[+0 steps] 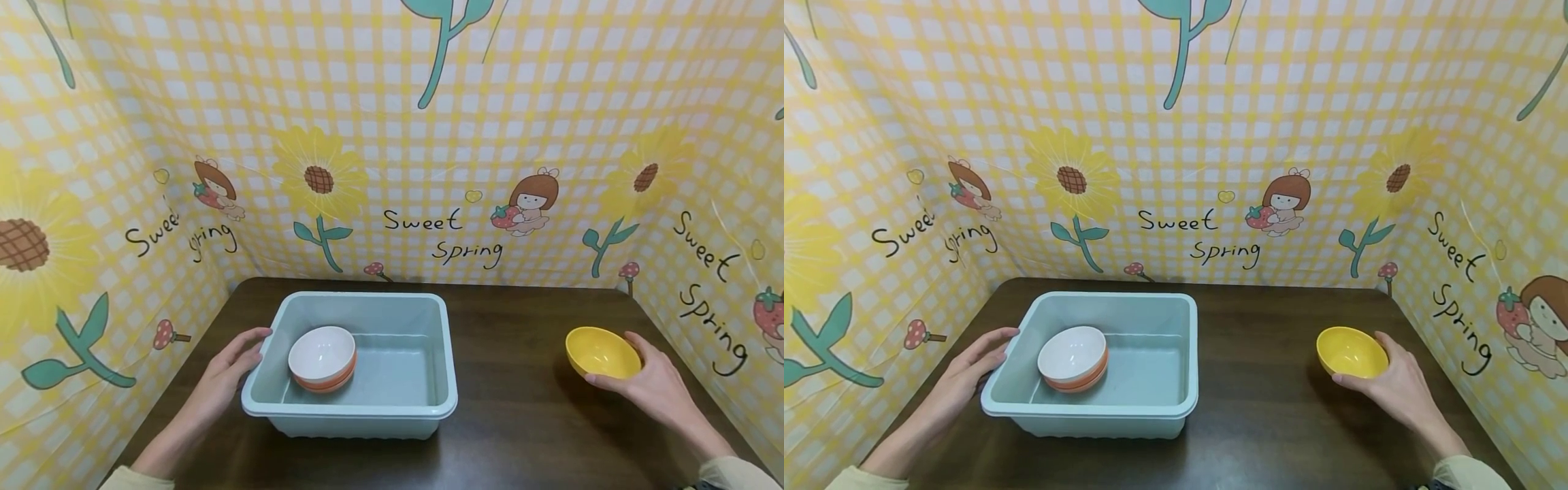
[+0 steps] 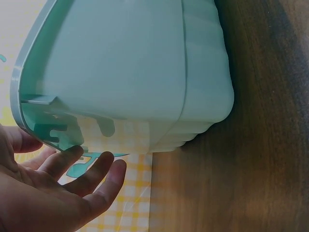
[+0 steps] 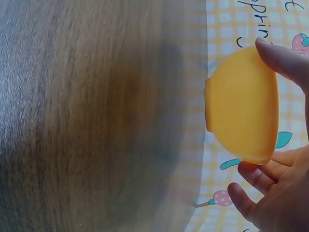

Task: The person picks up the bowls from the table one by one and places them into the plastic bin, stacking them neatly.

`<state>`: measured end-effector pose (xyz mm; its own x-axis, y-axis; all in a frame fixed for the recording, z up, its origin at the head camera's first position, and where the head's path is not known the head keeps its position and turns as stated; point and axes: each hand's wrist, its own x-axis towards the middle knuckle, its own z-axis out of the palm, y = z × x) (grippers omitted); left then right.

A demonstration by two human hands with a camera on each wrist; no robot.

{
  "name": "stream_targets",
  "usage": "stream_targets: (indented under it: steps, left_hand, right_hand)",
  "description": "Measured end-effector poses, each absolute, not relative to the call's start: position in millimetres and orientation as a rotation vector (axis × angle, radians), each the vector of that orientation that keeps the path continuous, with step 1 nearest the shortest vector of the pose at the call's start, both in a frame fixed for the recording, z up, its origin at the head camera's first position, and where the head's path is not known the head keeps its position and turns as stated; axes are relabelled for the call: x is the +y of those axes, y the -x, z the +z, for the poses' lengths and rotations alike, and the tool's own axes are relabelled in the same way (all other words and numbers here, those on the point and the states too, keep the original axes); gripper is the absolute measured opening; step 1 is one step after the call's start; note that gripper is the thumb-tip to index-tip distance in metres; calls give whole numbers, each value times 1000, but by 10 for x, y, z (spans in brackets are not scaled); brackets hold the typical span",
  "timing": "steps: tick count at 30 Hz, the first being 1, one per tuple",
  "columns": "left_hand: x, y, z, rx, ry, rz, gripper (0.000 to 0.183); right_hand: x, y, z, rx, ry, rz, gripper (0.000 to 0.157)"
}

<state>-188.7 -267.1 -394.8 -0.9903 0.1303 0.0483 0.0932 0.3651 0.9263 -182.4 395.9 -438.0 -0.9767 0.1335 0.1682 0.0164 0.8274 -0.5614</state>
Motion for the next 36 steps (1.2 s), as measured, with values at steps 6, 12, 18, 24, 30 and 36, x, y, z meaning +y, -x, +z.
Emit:
stream_targets:
  steps: [6, 12, 18, 24, 30, 36]
  left_hand:
    - [-2675, 1886, -3950, 2559, -203, 1739, 44]
    - [-2671, 1886, -3962, 2566, -206, 1737, 44]
    - [-2675, 1886, -3958, 2568, -216, 1744, 44]
    - [-2680, 1885, -3961, 2564, -219, 1749, 44]
    - [-2678, 1886, -3955, 2564, -219, 1746, 45]
    - [-2678, 1889, -3958, 2558, -201, 1745, 45]
  right_hand:
    - [3906, 1788, -4312, -2807, 110, 872, 118]
    - [3824, 1750, -4255, -2800, 89, 867, 119]
    - [3740, 1737, -4208, -2768, 42, 871, 120]
    - [3676, 1739, -4145, -2745, 22, 885, 121]
    - [3619, 1724, -4086, -2749, 14, 888, 120]
    - [3551, 1701, -4019, -2771, 0, 886, 119]
